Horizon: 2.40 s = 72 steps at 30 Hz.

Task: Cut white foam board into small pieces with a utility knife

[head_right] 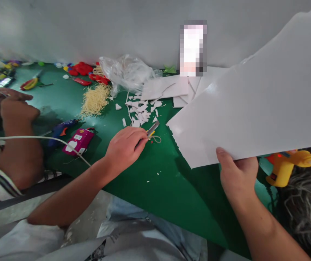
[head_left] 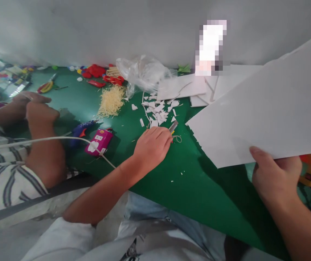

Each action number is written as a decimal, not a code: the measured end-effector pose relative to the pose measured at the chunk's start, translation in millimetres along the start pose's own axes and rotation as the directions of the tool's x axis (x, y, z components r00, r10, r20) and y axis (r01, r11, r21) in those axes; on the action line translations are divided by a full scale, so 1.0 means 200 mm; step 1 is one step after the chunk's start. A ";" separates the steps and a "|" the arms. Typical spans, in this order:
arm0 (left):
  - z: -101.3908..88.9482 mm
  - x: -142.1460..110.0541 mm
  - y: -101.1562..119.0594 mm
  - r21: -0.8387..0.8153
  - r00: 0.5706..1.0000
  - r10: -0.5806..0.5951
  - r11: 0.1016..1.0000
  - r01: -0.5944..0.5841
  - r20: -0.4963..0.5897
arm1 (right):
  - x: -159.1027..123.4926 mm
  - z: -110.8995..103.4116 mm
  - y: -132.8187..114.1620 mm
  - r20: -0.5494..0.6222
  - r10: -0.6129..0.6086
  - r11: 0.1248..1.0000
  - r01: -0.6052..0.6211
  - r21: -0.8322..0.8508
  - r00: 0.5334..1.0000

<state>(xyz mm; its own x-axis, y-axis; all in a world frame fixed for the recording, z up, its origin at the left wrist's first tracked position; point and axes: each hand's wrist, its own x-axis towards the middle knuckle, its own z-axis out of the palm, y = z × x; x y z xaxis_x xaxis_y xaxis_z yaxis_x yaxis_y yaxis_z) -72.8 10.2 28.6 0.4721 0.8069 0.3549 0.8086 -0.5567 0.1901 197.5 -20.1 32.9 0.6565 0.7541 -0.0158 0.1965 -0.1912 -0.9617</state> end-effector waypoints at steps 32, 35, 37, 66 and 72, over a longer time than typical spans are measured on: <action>-0.07 0.02 0.00 -0.019 0.873 -0.455 0.885 0.465 0.173 | 0.03 0.02 0.09 -0.015 -0.099 0.918 0.098 0.384 0.995; -0.07 0.02 -0.02 -0.432 0.862 -0.476 0.750 0.501 0.174 | 0.02 0.03 0.08 -0.001 -0.044 0.935 0.042 0.352 0.999; -0.08 0.05 -0.02 -0.644 0.828 -0.497 0.549 0.532 0.260 | 0.01 0.03 0.06 0.004 0.016 0.948 -0.017 0.319 1.000; 0.05 0.23 0.00 -0.874 0.790 -0.409 -0.045 0.484 0.458 | 0.01 0.03 0.06 0.439 0.094 0.942 -0.222 0.251 0.894; 0.04 0.23 -0.02 -0.866 0.748 -0.488 -0.036 0.498 0.450 | 0.02 0.03 0.06 0.415 0.134 0.943 -0.245 0.227 0.900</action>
<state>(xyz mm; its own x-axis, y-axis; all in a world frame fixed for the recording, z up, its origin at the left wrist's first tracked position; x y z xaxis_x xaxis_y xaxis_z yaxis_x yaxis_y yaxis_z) -51.1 51.4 38.0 0.1165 0.9638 -0.2398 -0.0983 0.2514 0.9629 197.7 -15.7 19.3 0.3151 0.9138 -0.2562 -0.1411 -0.2218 -0.9648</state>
